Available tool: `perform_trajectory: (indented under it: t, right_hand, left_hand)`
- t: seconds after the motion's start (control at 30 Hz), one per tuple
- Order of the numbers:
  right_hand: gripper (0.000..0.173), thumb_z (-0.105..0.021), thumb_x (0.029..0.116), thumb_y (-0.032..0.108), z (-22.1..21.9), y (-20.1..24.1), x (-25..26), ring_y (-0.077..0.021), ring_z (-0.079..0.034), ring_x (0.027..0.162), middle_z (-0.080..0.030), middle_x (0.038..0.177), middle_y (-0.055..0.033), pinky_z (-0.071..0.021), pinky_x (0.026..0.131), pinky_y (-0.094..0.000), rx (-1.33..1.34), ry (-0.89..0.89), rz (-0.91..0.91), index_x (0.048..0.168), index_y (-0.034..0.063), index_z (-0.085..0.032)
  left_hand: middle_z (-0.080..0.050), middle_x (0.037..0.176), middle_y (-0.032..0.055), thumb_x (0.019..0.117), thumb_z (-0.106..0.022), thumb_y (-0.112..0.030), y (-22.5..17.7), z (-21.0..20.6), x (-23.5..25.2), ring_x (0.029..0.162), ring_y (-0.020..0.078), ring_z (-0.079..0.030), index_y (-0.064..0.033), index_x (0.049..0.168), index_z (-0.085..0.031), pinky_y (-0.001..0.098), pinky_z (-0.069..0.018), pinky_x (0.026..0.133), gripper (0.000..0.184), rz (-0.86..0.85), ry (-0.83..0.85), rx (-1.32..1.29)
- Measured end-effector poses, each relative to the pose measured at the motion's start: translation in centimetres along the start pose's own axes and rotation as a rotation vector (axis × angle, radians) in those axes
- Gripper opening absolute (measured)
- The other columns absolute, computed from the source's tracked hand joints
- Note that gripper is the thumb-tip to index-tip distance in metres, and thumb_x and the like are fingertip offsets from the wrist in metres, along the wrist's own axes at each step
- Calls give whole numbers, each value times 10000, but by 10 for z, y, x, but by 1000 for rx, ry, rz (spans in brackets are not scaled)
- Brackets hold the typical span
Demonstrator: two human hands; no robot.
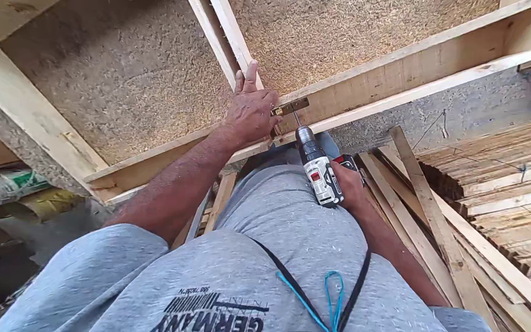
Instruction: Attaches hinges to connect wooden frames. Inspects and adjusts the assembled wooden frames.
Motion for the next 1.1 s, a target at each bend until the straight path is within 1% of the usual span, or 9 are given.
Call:
perform_trajectory:
  t: [0.1, 0.2, 0.33, 0.47, 0.63, 0.73, 0.9, 1.0, 1.1]
  right_hand:
    - [388, -571, 994, 383, -4, -2, -2, -279, -750, 761, -758, 896, -128, -590, 609, -493, 0, -15, 14, 1120, 40, -703]
    - [374, -551, 1012, 363, -6, -4, -2, -275, -749, 747, -756, 882, -132, -590, 599, -479, -3, -22, 31, 1101, 35, -707]
    - [314, -538, 1024, 320, -8, -5, 0, -267, -735, 715, -734, 823, -124, -579, 571, -456, -23, -26, 38, 999, 48, -693]
    - [338, -537, 1031, 320, -9, -5, 4, -270, -750, 746, -758, 876, -129, -596, 602, -459, -29, -25, 31, 1105, 40, -712]
    - [289, -522, 1029, 284, -10, -3, 6, -263, -727, 692, -721, 794, -119, -568, 554, -437, -42, -49, 46, 959, 51, -678]
    - [307, -533, 1036, 271, -11, -4, 9, -271, -748, 741, -753, 864, -138, -595, 602, -446, -29, -41, 35, 1087, 27, -712]
    - [297, -511, 1032, 284, -9, -1, 13, -259, -727, 685, -721, 792, -121, -570, 557, -431, -45, -40, 37, 963, 51, -680]
    - [300, -521, 1041, 251, -9, 0, 17, -277, -752, 755, -756, 877, -141, -600, 616, -455, -34, -3, 5, 1093, 28, -714]
    - [271, -514, 1034, 252, -7, 1, 20, -272, -730, 705, -722, 805, -128, -574, 567, -442, -53, 5, 5, 977, 47, -681]
  left_hand:
    - [-698, 1301, 151, 973, -618, -418, -2, -9, -4, 1536, 471, -252, -87, 1288, -679, 646, -41, 1264, 462, 7, -78, -54]
    - [-712, 1276, 154, 985, -614, -413, 0, -9, -5, 1523, 476, -283, -80, 1287, -690, 661, -48, 1257, 456, -13, -129, -82]
    - [-722, 1248, 163, 982, -629, -378, 1, -9, -5, 1520, 482, -286, -66, 1277, -699, 676, -37, 1251, 435, -21, -132, -110]
    - [-718, 1255, 162, 987, -621, -380, 1, -9, -4, 1527, 481, -268, -65, 1268, -698, 678, -25, 1248, 429, -28, -124, -112]
    - [-722, 1244, 147, 961, -656, -311, -3, -6, -6, 1520, 469, -288, -61, 1237, -713, 678, -51, 1249, 377, -23, -129, -99]
    - [-720, 1247, 145, 968, -642, -318, -2, -8, -6, 1521, 462, -290, -65, 1257, -707, 676, -46, 1252, 389, -24, -129, -102]
    - [-723, 1231, 152, 976, -620, -322, -2, -9, -7, 1515, 467, -300, -57, 1247, -706, 684, -45, 1246, 388, -27, -142, -115]
    - [-724, 1237, 145, 967, -636, -320, -2, -9, -6, 1511, 463, -309, -55, 1230, -711, 684, -47, 1247, 380, -32, -138, -115]
    - [-728, 1229, 139, 966, -633, -313, -2, -9, -6, 1513, 456, -311, -58, 1227, -713, 684, -47, 1246, 374, -36, -145, -112]
Point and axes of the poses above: each hand's wrist, its own x-axis towards the middle knuckle, its own z-axis out of the back of the hand, y = z × x, the point moved 7 cm from there along x, towards the middle knuckle
